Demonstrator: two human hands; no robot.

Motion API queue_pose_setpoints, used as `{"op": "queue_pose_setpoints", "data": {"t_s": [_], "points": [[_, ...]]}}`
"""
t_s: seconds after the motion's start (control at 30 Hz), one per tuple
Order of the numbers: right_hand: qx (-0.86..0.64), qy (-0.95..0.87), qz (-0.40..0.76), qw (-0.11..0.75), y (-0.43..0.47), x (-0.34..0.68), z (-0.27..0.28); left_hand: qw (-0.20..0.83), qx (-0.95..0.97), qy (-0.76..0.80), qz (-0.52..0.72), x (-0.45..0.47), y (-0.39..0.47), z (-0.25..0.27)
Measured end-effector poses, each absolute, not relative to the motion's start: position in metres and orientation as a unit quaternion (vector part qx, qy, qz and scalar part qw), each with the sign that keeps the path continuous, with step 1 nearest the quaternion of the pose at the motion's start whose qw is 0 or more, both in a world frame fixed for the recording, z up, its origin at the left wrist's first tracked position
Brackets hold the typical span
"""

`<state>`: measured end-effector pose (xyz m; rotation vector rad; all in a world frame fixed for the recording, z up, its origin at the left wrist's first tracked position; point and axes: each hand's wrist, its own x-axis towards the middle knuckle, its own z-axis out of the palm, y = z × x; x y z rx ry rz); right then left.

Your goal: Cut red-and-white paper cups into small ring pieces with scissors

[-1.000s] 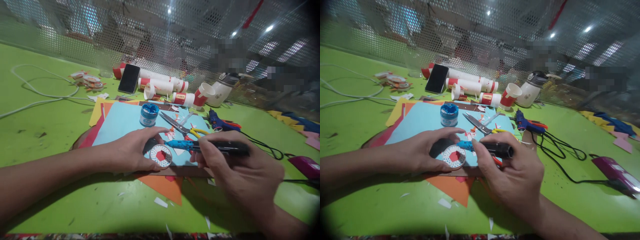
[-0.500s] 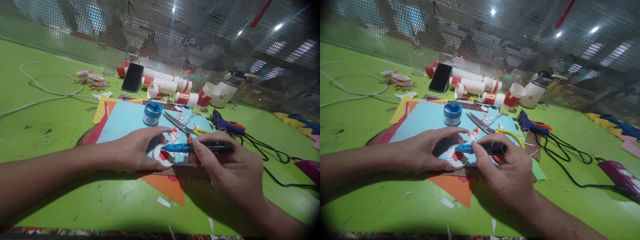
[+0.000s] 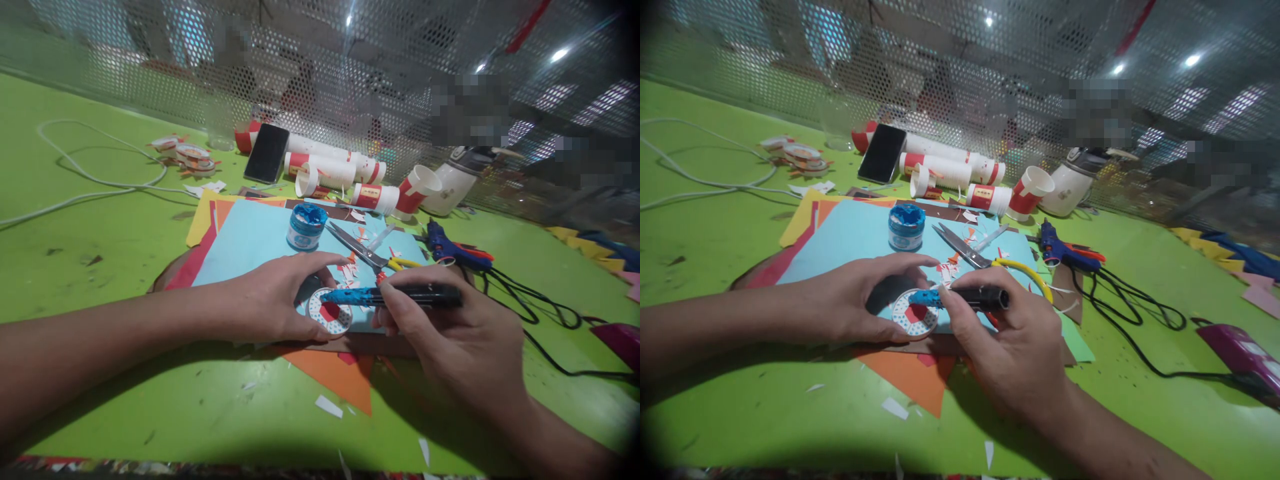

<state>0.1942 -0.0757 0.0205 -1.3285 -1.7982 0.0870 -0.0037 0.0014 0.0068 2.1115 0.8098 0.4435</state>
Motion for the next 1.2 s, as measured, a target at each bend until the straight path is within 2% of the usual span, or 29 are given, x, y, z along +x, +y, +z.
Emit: {"op": "queue_pose_setpoints", "data": {"t_s": [0.57,0.77,1.07,1.2], "points": [[-0.525,-0.727,0.058,0.439,-0.068,0.187,0.024,0.394,0.842,0.323,0.18,-0.003,0.002,0.005],[-0.527,-0.711,0.1,0.454,-0.063,0.178,0.026,0.404,0.84,0.307,0.192,-0.003,0.002,0.005],[-0.524,-0.657,0.146,0.522,-0.064,0.181,0.025,0.386,0.847,0.317,0.18,-0.004,0.003,0.006],[-0.513,-0.647,0.121,0.551,-0.07,0.187,0.028,0.394,0.841,0.326,0.174,-0.004,0.002,0.007]]}}
